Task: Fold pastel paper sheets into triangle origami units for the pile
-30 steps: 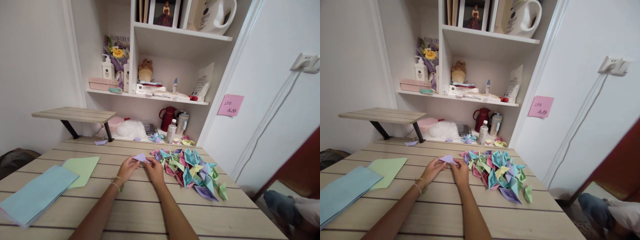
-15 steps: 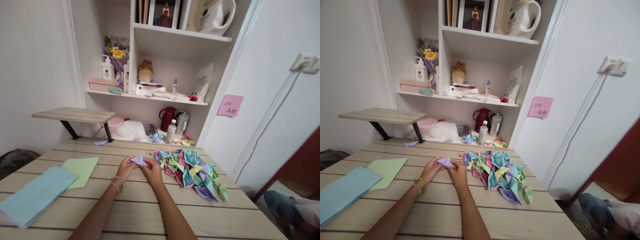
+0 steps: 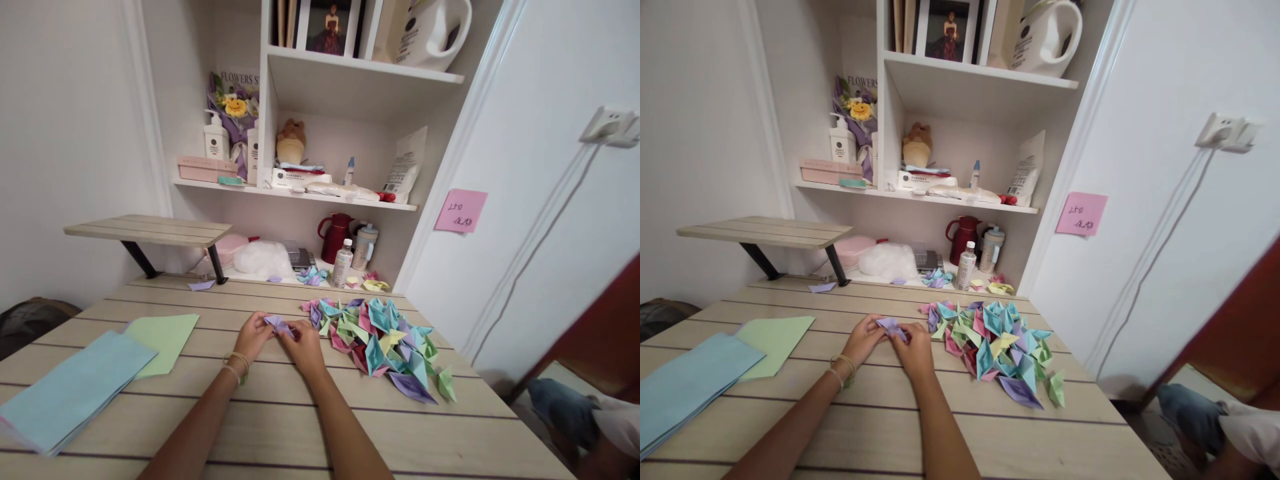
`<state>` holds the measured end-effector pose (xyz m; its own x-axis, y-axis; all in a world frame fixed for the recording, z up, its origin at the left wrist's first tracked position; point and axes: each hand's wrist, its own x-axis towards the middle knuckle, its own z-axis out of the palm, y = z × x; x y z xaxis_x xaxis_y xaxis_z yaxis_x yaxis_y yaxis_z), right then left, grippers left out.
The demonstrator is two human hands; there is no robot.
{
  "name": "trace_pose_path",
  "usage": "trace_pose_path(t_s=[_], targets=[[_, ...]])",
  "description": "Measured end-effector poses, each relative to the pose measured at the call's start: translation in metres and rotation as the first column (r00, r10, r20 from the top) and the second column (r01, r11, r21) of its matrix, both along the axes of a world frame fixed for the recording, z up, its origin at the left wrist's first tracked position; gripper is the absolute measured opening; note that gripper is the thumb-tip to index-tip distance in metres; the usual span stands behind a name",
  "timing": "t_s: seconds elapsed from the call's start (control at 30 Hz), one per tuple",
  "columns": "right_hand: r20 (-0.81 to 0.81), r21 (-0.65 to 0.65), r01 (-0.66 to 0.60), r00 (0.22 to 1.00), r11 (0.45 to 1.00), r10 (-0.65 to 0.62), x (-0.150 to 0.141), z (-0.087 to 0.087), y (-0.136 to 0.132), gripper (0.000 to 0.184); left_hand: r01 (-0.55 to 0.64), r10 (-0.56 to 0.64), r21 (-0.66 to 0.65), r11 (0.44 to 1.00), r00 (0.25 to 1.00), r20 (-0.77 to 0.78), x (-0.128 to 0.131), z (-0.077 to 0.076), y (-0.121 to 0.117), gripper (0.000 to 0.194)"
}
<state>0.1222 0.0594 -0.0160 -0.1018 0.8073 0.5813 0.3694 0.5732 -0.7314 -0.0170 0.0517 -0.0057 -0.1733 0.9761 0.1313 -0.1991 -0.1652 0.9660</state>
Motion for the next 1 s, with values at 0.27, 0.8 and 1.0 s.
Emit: trace_pose_path(t_s=[0.27,0.8,1.0], targets=[[-0.154,-0.092,-0.01,0.988,0.996,-0.004,0.001,-0.003,0.004,0.02,0.014,0.009,0.104,0.994,0.976,-0.22,-0.001,0.003,-0.003,0.038],[0.043,-0.013,-0.082,0.996,0.997,0.082,-0.003,0.005,-0.009,0.034,-0.097,0.138,0.143,0.985,0.941,-0.308,-0.006,-0.003,0.001,0.036],[-0.055,-0.085,-0.048,0.998,0.995,0.044,0.0,0.006,-0.007,0.037,0.015,0.008,0.097,0.995,0.973,-0.23,-0.002,0.002,-0.001,0.032]])
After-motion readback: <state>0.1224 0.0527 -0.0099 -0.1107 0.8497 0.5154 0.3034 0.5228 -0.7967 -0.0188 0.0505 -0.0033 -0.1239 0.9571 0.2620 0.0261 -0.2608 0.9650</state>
